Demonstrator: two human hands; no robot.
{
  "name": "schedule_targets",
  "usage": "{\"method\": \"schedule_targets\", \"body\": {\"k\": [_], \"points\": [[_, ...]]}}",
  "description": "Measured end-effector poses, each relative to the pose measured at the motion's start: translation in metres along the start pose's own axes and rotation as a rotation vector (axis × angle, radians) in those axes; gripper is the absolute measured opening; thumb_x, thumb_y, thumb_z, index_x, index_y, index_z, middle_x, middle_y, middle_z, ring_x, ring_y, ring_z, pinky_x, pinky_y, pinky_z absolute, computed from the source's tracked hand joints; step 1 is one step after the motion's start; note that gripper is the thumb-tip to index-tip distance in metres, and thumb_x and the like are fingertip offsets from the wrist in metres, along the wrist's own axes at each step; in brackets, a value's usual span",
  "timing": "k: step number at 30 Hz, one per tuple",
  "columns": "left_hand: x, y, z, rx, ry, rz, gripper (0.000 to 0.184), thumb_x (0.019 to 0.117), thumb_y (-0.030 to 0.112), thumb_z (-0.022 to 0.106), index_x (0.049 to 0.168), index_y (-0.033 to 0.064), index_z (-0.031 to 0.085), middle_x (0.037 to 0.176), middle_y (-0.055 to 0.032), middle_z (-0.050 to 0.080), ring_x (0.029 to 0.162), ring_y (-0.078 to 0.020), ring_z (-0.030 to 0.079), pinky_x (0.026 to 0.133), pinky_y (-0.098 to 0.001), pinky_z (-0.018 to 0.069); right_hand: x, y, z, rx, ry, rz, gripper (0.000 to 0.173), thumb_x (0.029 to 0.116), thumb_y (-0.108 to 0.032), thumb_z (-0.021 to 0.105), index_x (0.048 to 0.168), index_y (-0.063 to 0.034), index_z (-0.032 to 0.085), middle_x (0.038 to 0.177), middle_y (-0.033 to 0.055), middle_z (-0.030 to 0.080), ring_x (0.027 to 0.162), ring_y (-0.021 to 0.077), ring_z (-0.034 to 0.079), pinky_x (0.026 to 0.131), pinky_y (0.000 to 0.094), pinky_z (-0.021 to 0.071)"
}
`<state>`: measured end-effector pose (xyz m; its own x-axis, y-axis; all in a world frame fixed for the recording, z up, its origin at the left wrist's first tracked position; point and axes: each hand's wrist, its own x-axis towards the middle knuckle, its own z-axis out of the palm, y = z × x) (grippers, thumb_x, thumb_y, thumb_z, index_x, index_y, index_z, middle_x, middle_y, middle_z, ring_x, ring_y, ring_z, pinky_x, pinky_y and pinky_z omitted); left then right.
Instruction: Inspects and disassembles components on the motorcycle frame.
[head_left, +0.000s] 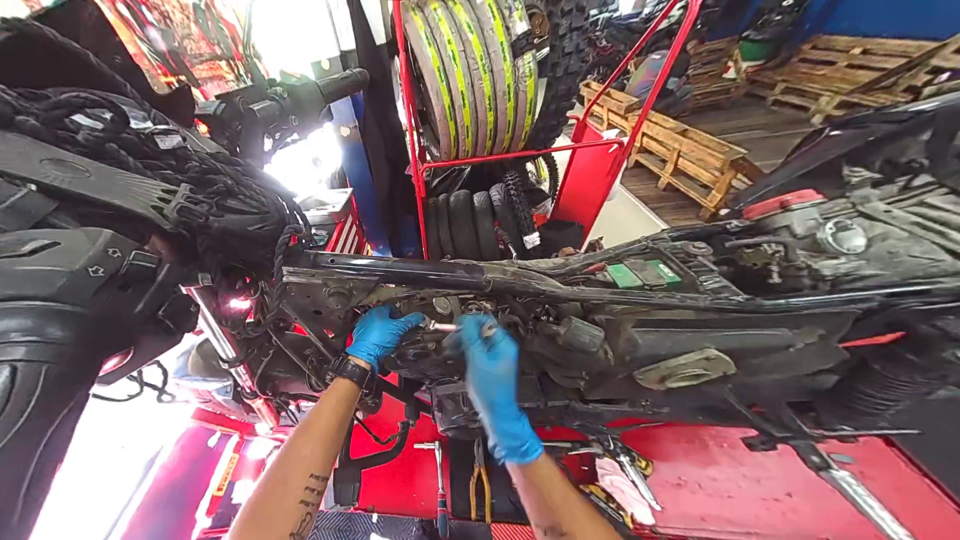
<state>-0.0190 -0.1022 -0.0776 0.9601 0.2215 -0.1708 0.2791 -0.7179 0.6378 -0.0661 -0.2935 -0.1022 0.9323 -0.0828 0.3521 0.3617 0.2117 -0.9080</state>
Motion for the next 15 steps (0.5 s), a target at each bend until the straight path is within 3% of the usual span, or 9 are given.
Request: {"method": "schedule_targets", "body": {"k": [3, 8, 11, 15], "points": [[0.000, 0.001, 0.001, -0.005, -0.024, -0.023, 0.059, 0.0883, 0.058, 0.073, 0.109, 0.0036, 0.069, 0.108, -0.0197, 0.069, 0.106, -0.0356, 0.065, 0.096, -0.0624, 0.0479, 0.034, -0.001, -0.011, 0.129, 0.124, 0.213, 0.030, 0.1109, -0.018, 0.045, 0.104, 0.0032, 0.065, 0.067, 0.0042, 0.068, 0.057, 0.0139, 0.068, 0.059, 0.0307, 0.0608], [-0.001, 0.003, 0.001, -0.026, -0.026, -0.033, 0.057, 0.0880, 0.056, 0.074, 0.112, 0.0040, 0.069, 0.111, -0.0193, 0.069, 0.109, -0.0348, 0.064, 0.097, -0.0616, 0.0479, -0.039, 0.014, 0.023, 0.027, 0.045, -0.009, 0.015, 0.0994, -0.008, 0.060, 0.108, 0.0036, 0.065, 0.087, 0.0075, 0.070, 0.074, 0.0149, 0.070, 0.069, 0.0329, 0.0633], [-0.001, 0.003, 0.003, -0.014, -0.022, -0.042, 0.060, 0.0887, 0.058, 0.072, 0.114, 0.0043, 0.068, 0.113, -0.0194, 0.069, 0.110, -0.0352, 0.064, 0.098, -0.0623, 0.0473, -0.083, 0.035, 0.053, -0.062, 0.029, -0.088, 0.015, 0.0940, -0.008, 0.069, 0.107, -0.0011, 0.068, 0.083, 0.0029, 0.069, 0.069, 0.0058, 0.065, 0.065, 0.0232, 0.0578], [-0.002, 0.004, 0.003, -0.003, -0.013, -0.038, 0.060, 0.0897, 0.059, 0.070, 0.113, 0.0042, 0.069, 0.115, -0.0196, 0.068, 0.112, -0.0358, 0.063, 0.098, -0.0631, 0.0466, -0.063, 0.027, 0.041, -0.081, 0.023, -0.159, 0.018, 0.0962, -0.008, 0.066, 0.111, 0.0014, 0.069, 0.090, 0.0058, 0.073, 0.078, 0.0083, 0.070, 0.072, 0.0269, 0.0612]]}}
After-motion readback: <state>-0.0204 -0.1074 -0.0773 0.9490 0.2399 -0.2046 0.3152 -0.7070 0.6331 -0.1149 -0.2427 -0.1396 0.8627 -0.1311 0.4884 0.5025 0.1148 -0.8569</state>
